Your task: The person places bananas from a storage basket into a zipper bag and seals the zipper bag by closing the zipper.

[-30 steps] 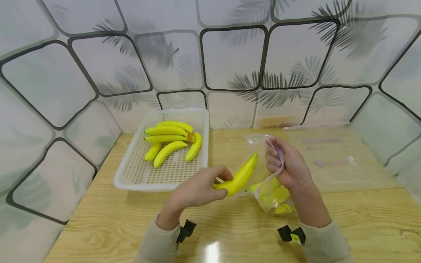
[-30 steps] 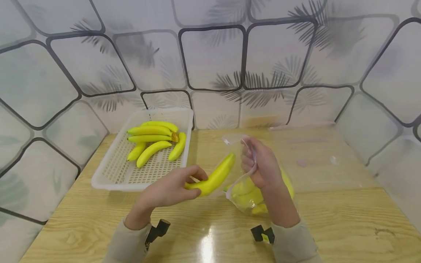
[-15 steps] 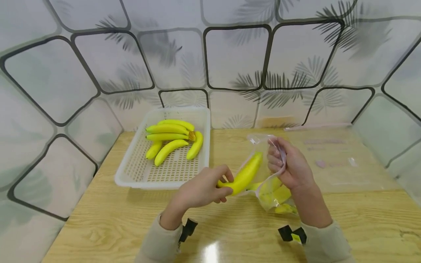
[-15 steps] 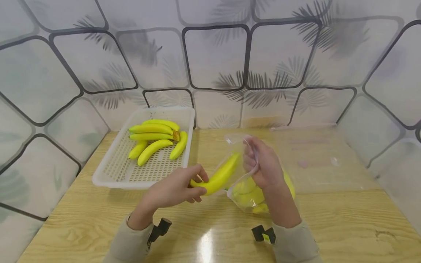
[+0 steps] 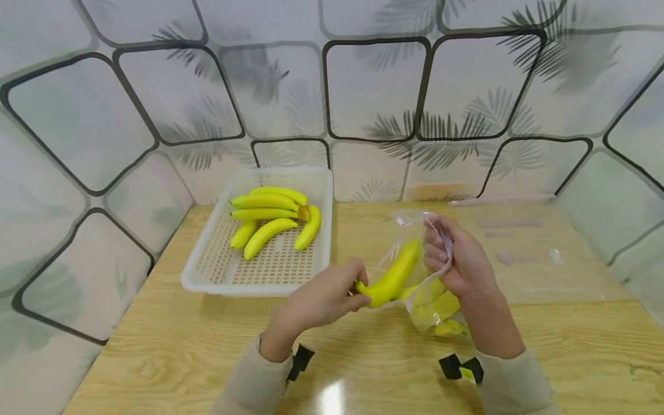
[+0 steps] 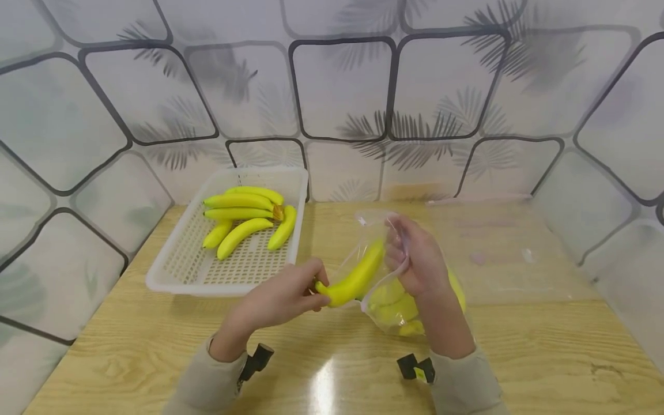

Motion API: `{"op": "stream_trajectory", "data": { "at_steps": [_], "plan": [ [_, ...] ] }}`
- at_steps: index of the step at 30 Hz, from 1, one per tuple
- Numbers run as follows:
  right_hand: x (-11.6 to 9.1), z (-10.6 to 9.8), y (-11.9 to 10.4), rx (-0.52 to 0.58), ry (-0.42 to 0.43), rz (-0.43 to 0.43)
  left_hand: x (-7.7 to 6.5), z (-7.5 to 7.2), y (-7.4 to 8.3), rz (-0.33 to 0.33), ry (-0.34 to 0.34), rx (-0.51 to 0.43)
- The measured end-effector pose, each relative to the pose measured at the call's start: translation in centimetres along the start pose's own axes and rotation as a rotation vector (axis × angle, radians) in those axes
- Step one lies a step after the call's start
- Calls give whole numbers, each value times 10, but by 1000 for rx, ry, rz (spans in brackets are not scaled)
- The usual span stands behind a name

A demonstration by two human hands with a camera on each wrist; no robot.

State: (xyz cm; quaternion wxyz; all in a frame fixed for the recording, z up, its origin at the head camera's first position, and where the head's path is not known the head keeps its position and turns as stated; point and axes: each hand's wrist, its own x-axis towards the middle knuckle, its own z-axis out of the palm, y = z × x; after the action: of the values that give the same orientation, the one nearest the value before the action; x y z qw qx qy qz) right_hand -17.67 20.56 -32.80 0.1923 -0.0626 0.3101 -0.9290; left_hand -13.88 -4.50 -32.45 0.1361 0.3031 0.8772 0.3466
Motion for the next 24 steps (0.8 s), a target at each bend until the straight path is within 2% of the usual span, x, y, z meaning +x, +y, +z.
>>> {"op": "stream_trajectory", "data": {
  "at_steps": [4,8,14,18,24],
  "plan": [
    [0,0,-1,10,-11,5,3,5,1,48,44,51],
    [0,0,-2,20,-17,3,5,6,2,49,51,39],
    [0,1,-2,17,-8,0,3,0,2,100,16,94],
    [-1,1,-2,22,1,4,1,-2,1,124,-16,70],
    [-1,0,-2,21,-8,-6,3,1,1,145,4,56]
  ]
}}
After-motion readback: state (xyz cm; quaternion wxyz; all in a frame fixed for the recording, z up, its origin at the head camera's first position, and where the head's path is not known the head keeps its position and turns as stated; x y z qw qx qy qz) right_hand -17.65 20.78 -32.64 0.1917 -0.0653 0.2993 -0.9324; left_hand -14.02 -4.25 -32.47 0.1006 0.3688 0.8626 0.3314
